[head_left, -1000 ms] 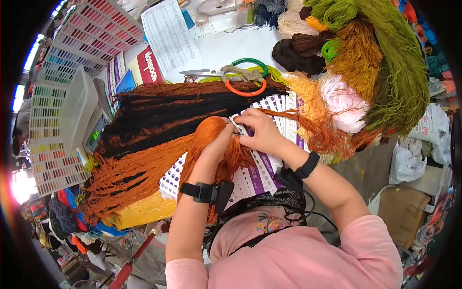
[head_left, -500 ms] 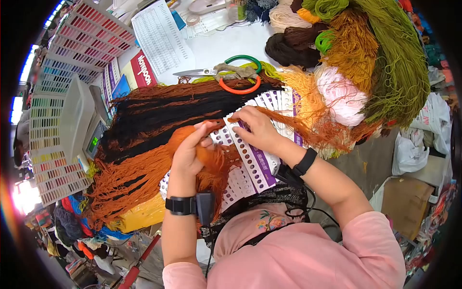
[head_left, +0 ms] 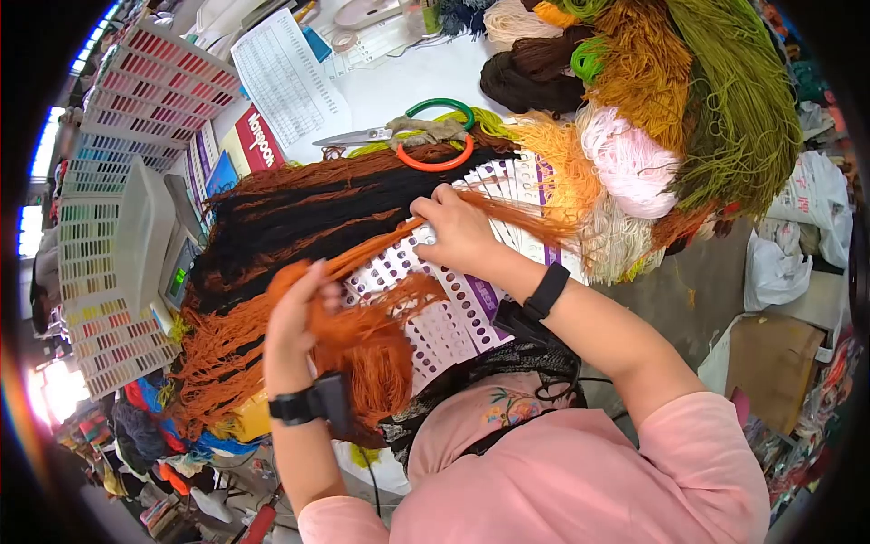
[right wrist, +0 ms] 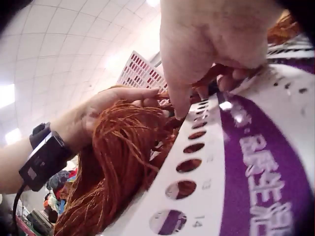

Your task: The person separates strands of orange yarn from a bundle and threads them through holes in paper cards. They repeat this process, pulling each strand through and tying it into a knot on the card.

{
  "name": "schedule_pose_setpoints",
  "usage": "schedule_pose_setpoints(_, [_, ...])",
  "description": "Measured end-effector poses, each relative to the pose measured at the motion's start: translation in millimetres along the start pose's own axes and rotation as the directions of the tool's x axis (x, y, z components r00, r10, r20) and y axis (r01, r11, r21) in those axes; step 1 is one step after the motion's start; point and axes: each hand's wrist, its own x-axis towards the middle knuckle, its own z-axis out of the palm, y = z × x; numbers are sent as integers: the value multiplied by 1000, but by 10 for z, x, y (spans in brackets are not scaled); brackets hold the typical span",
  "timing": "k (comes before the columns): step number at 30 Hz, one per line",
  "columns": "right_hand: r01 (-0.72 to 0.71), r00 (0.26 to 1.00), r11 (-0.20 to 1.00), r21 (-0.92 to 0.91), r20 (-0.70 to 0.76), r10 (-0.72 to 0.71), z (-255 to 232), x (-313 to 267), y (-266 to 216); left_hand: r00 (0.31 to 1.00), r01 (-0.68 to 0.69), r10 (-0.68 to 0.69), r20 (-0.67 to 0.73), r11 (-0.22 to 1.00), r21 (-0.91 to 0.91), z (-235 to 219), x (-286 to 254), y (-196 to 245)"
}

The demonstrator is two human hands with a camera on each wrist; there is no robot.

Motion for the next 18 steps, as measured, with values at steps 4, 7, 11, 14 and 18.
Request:
schedule_pose_setpoints(4, [58, 994, 986, -156, -80, -71, 16, 4, -11, 989, -138, 147, 4, 942, -306, -1070, -315, 188])
schedule_pose_setpoints(7, [45, 996, 991, -126, -71, -54, 23, 11, -26, 965, -246, 258, -44, 835, -492, -1855, -487, 295])
schedule_pose_setpoints(11, [45, 996, 987, -154, -69, -56, 59, -15, -13, 534, -722, 820, -204, 568, 394, -2506, -1038, 136])
schedule_pose_setpoints(14, [34, 998, 991, -133, -56, -42, 28, -20, -42, 547, -586, 430, -718, 809, 38, -3426, -1618, 79])
schedule_pose_setpoints(18, [88, 993, 987, -133, -68, -97, 49, -26, -10, 608, -496, 623, -493, 782, 377, -2253, -2201, -250])
